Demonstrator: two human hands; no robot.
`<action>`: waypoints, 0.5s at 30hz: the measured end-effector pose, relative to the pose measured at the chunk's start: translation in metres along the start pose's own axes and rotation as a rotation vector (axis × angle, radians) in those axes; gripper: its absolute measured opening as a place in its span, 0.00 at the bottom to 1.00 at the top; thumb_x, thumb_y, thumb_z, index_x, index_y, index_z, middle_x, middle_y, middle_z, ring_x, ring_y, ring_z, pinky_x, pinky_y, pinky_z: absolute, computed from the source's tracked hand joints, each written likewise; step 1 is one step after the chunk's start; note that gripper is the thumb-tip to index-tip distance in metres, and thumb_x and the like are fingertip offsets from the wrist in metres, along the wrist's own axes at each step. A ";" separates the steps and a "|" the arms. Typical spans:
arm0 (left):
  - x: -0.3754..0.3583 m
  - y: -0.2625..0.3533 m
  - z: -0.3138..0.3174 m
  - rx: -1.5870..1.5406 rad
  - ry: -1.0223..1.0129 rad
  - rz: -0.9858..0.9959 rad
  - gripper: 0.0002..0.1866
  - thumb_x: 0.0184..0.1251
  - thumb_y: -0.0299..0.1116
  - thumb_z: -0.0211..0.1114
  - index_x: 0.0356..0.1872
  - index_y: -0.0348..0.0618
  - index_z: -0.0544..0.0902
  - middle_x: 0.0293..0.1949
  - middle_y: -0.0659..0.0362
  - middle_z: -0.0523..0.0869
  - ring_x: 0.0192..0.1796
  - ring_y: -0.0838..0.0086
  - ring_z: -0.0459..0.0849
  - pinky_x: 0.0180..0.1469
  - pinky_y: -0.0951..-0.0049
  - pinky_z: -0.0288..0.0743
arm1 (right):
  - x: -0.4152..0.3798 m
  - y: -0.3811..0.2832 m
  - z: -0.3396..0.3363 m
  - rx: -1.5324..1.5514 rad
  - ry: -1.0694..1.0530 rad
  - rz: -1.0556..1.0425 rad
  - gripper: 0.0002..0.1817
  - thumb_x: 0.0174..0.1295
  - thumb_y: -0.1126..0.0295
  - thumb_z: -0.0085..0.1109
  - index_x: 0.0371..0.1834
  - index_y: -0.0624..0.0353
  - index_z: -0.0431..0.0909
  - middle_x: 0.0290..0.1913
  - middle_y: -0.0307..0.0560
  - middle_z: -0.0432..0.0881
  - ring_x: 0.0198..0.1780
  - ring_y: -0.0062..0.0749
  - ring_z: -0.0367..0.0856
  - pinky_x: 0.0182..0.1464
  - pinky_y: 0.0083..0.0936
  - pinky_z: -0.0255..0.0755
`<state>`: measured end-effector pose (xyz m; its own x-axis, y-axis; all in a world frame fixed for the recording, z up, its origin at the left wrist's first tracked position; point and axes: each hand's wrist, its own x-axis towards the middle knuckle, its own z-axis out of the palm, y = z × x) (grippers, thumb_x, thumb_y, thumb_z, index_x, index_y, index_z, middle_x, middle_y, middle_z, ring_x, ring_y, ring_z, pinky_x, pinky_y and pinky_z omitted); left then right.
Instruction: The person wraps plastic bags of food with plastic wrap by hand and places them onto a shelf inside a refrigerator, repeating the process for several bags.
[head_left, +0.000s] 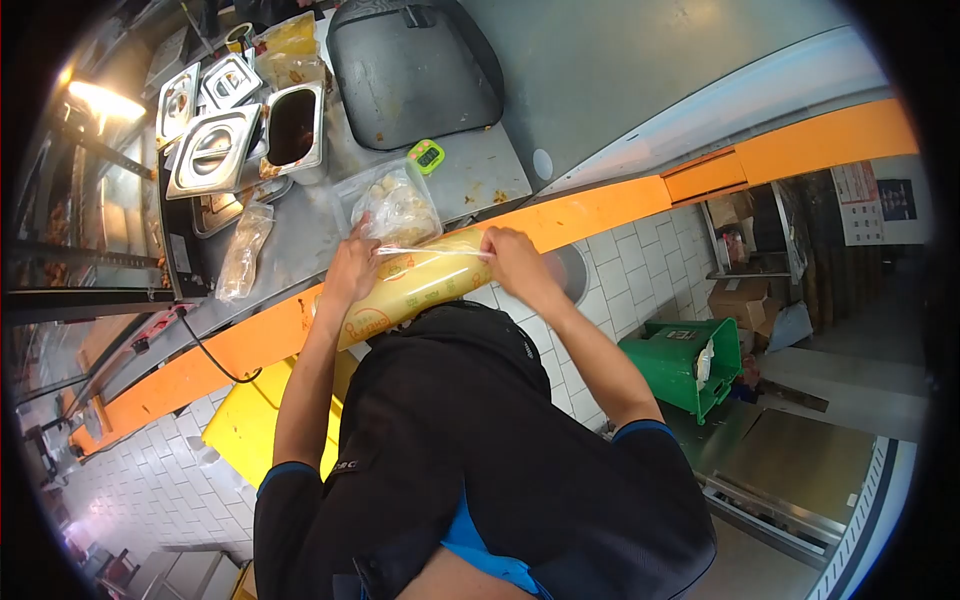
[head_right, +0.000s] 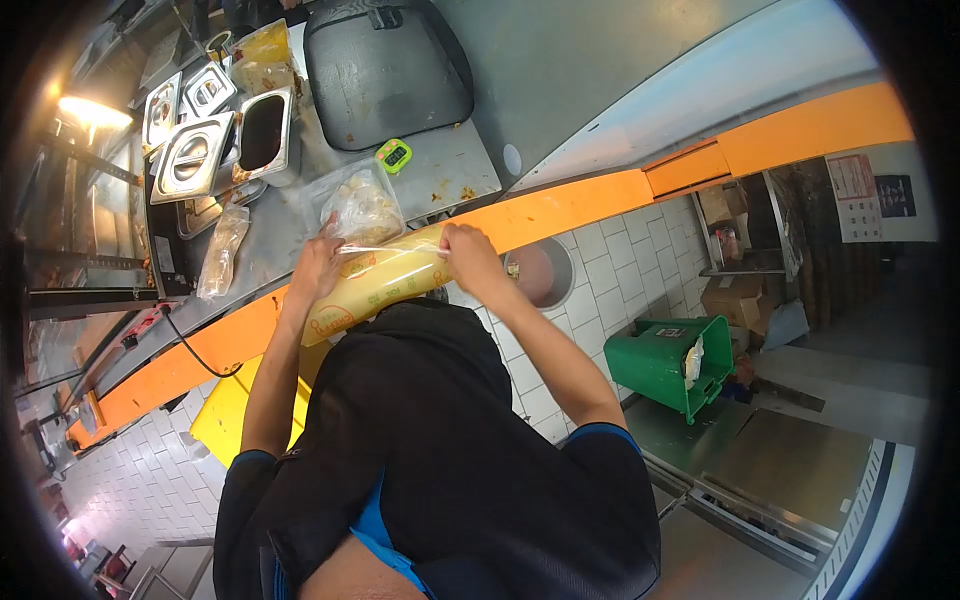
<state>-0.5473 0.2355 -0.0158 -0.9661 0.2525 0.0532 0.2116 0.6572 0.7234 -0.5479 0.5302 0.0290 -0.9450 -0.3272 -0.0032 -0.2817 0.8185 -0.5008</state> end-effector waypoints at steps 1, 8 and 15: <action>0.001 -0.001 0.000 -0.028 -0.016 -0.048 0.07 0.55 0.22 0.60 0.31 0.27 0.83 0.59 0.25 0.73 0.69 0.45 0.70 0.63 0.53 0.72 | -0.007 -0.002 0.003 -0.003 0.002 -0.004 0.10 0.55 0.80 0.65 0.37 0.64 0.75 0.33 0.57 0.83 0.37 0.49 0.83 0.38 0.40 0.76; -0.001 0.006 -0.002 -0.024 -0.005 -0.040 0.06 0.56 0.22 0.61 0.30 0.28 0.82 0.61 0.24 0.71 0.68 0.42 0.70 0.62 0.54 0.73 | -0.017 -0.024 0.005 -0.052 0.177 0.144 0.03 0.68 0.75 0.51 0.39 0.61 0.74 0.26 0.54 0.84 0.29 0.46 0.85 0.35 0.41 0.76; -0.001 0.007 -0.002 0.035 -0.042 -0.023 0.05 0.53 0.22 0.63 0.29 0.29 0.82 0.64 0.24 0.68 0.63 0.41 0.76 0.61 0.54 0.74 | -0.007 0.023 0.007 0.485 0.040 0.431 0.08 0.70 0.65 0.56 0.41 0.58 0.76 0.21 0.38 0.80 0.22 0.23 0.78 0.27 0.25 0.72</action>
<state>-0.5451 0.2385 -0.0089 -0.9640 0.2658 0.0073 0.1949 0.6878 0.6993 -0.5467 0.5478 0.0115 -0.9646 0.0086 -0.2636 0.2224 0.5632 -0.7958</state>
